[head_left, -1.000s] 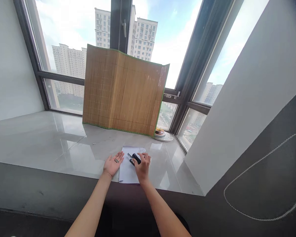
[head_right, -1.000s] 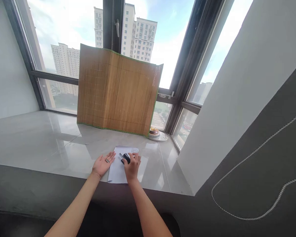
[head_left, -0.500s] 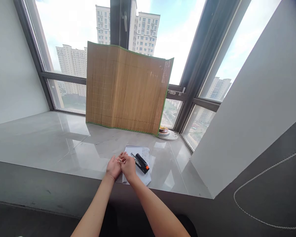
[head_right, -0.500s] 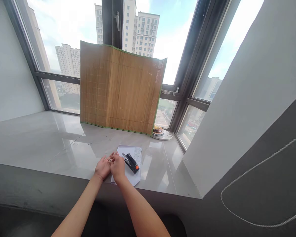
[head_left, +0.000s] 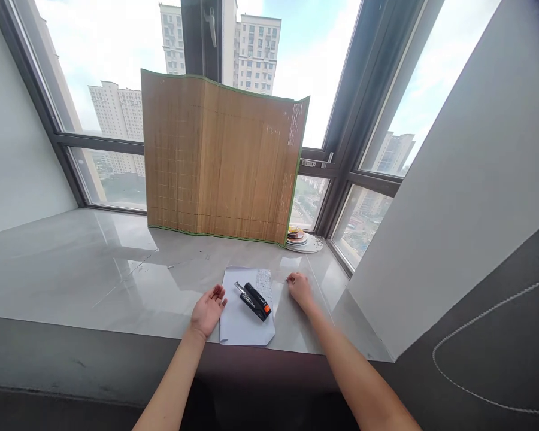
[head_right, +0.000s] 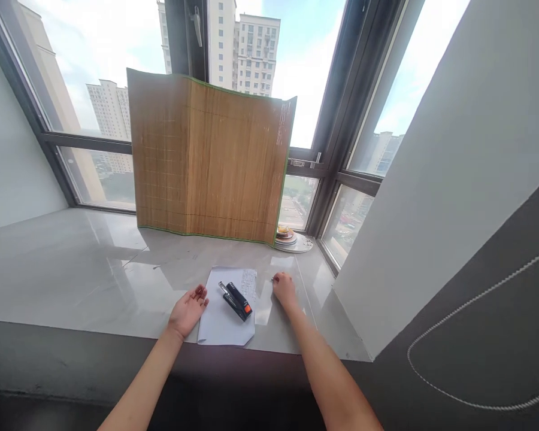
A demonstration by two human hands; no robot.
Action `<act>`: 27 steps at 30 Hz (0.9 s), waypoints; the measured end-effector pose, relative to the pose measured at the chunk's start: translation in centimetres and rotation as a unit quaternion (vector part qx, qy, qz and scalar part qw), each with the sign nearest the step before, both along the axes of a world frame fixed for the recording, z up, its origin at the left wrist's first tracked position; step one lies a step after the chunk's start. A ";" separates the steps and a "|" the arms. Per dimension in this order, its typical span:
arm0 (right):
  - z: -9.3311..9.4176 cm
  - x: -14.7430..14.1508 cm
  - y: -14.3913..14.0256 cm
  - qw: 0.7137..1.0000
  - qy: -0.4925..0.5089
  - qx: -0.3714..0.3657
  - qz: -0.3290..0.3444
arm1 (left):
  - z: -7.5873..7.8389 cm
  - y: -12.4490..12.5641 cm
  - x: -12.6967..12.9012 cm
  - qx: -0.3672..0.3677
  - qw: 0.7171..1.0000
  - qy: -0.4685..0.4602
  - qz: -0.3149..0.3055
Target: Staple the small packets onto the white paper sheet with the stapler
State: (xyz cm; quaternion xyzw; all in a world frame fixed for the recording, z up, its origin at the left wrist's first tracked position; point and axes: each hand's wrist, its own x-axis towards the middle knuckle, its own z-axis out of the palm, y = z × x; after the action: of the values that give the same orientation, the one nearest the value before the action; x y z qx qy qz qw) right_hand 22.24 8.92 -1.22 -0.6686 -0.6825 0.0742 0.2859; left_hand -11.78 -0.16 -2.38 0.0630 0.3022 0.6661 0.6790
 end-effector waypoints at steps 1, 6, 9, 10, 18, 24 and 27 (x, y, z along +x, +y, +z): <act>-0.4 0.1 1.0 1.000 -0.005 -0.005 0.000 | 0.1 -0.1 0.1 0.000 1.000 0.004 0.002; -0.3 -0.8 4.2 0.999 -0.035 -0.013 0.023 | 0.2 -0.4 0.2 0.002 1.000 0.009 0.004; -0.4 -1.0 4.5 0.998 -0.048 -0.009 0.030 | -0.1 -0.4 0.2 0.011 1.000 0.023 0.006; -0.5 -0.9 4.4 0.998 -0.053 -0.007 0.029 | -0.3 -0.4 0.2 0.016 0.999 0.030 0.008; -2.3 0.1 0.2 0.992 -0.113 -0.033 0.047 | -0.2 3.8 -1.6 0.074 0.937 0.334 0.068; -2.2 -0.4 -0.8 0.988 -0.147 -0.031 0.042 | 2.6 12.7 -3.9 0.078 0.594 0.799 0.056; -2.2 -0.4 -0.4 0.989 -0.140 -0.031 0.041 | 1.7 15.2 -4.7 0.074 0.547 0.833 0.029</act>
State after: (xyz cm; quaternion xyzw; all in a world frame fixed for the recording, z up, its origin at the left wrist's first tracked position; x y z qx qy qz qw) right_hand 21.89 8.49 -3.46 -0.6525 -0.7397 0.0126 0.1637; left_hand -16.47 15.02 -0.68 0.6307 0.6840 0.3539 0.0954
